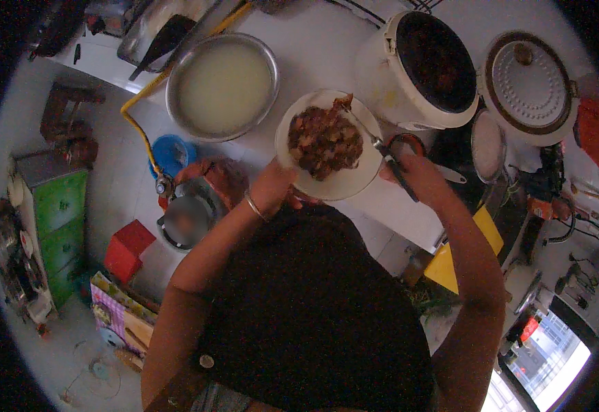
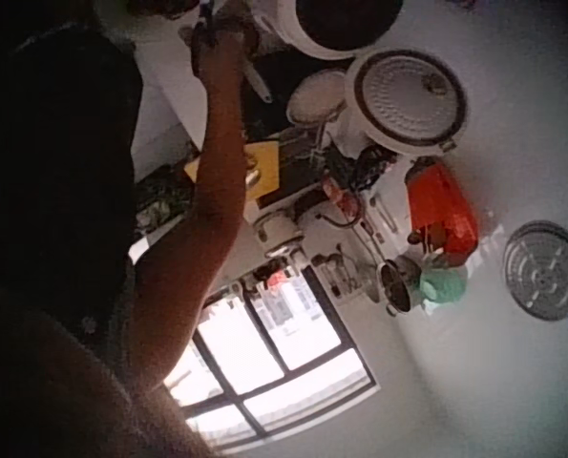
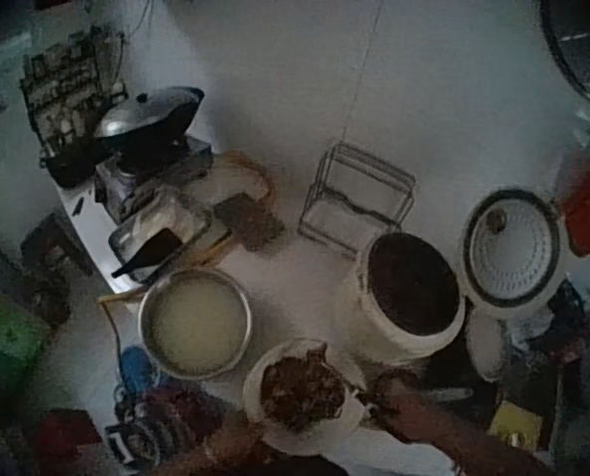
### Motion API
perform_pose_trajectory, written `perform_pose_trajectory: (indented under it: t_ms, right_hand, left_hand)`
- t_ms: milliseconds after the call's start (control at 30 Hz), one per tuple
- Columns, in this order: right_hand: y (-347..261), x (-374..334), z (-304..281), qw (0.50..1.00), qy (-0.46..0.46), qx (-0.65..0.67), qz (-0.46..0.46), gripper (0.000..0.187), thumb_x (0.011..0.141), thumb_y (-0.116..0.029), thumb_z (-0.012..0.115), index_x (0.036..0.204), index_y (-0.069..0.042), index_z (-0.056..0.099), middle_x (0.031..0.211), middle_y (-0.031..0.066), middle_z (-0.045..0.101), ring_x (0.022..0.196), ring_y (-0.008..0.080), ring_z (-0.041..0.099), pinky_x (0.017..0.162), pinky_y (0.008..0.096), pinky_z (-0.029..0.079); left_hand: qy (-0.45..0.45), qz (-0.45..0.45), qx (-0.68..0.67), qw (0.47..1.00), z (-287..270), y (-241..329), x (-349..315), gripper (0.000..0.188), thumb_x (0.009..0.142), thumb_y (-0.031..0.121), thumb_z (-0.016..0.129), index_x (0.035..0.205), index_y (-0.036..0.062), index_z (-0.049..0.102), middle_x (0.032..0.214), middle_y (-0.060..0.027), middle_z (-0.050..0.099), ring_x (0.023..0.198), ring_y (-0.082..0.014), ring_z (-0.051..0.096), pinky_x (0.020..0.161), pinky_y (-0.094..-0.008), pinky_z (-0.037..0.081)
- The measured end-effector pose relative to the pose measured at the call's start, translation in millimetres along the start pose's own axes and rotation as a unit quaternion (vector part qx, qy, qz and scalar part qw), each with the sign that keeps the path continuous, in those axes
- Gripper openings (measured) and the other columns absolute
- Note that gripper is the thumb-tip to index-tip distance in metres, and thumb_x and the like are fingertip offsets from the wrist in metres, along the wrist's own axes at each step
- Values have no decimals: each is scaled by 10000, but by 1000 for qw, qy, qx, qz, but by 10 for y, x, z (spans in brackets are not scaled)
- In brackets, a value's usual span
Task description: The person cooks round flatbreads in an electric pan, then moves to a wooden board to roll out dough with a rolling pin. After placing the rolled dough into the pan, the person retrieves a pair of scissors and uses them to cut cooked meat on a plate into smaller pieces.
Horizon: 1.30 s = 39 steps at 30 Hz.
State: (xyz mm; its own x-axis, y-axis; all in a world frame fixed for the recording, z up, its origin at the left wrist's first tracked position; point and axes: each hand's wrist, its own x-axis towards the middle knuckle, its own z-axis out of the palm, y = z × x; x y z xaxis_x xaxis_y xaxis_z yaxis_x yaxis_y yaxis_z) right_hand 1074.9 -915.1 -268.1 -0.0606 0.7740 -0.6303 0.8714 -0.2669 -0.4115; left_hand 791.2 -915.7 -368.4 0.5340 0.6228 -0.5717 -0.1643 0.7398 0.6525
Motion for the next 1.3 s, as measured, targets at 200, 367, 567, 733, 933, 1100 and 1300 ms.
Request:
perform_pose_trajectory:
  t_ms: [200,367,567,733,933,1100,1300]
  right_hand:
    - [423,-71,173,942,-102,318,30,390,892,-351,445,874,6,600,760,96,607,649,175,550,613,304,443]
    - [399,-309,211,772,-230,590,-52,520,921,-391,336,967,74,565,849,106,609,648,149,538,586,261,430]
    - [8,-661,91,752,-247,601,-108,640,570,-438,815,969,18,608,827,55,598,692,128,513,617,229,396]
    - [-325,-830,-213,773,-323,531,-126,542,577,-383,778,937,-10,621,811,55,619,709,154,553,620,268,417]
    - [-427,-615,-383,742,-390,335,-430,362,718,-344,659,859,-17,592,769,102,605,670,290,592,561,344,434]
    - [-390,-604,-476,792,-337,257,-439,542,465,-334,830,831,-40,561,734,98,544,680,290,555,575,353,412]
    - [-370,-582,-535,822,-282,205,-451,570,530,-450,776,855,-33,564,745,106,547,685,351,540,565,368,413]
  left_hand:
    - [-16,-20,-7,1000,-154,-71,46,472,867,125,398,1294,1,243,1005,-213,587,654,-299,654,411,-284,501]
    - [-76,140,205,966,-348,-218,143,493,832,117,421,1281,-6,259,990,-203,593,653,-287,647,423,-297,514]
    - [19,-41,76,996,-68,134,2,510,801,97,426,1274,-1,264,986,-202,591,665,-290,648,437,-326,530]
    - [44,-37,93,994,-317,-183,40,539,784,69,419,1285,-1,235,1002,-207,587,674,-309,653,430,-327,532]
    - [13,12,92,996,-218,-69,3,514,781,67,435,1265,-11,278,996,-195,591,697,-308,643,442,-350,536]
    - [33,38,207,977,-469,-421,75,463,772,102,481,1205,-3,358,979,-171,601,714,-297,634,493,-365,526]
    - [123,-77,64,987,-238,-125,15,361,686,239,695,972,36,612,930,-116,627,843,-292,602,761,-409,463]
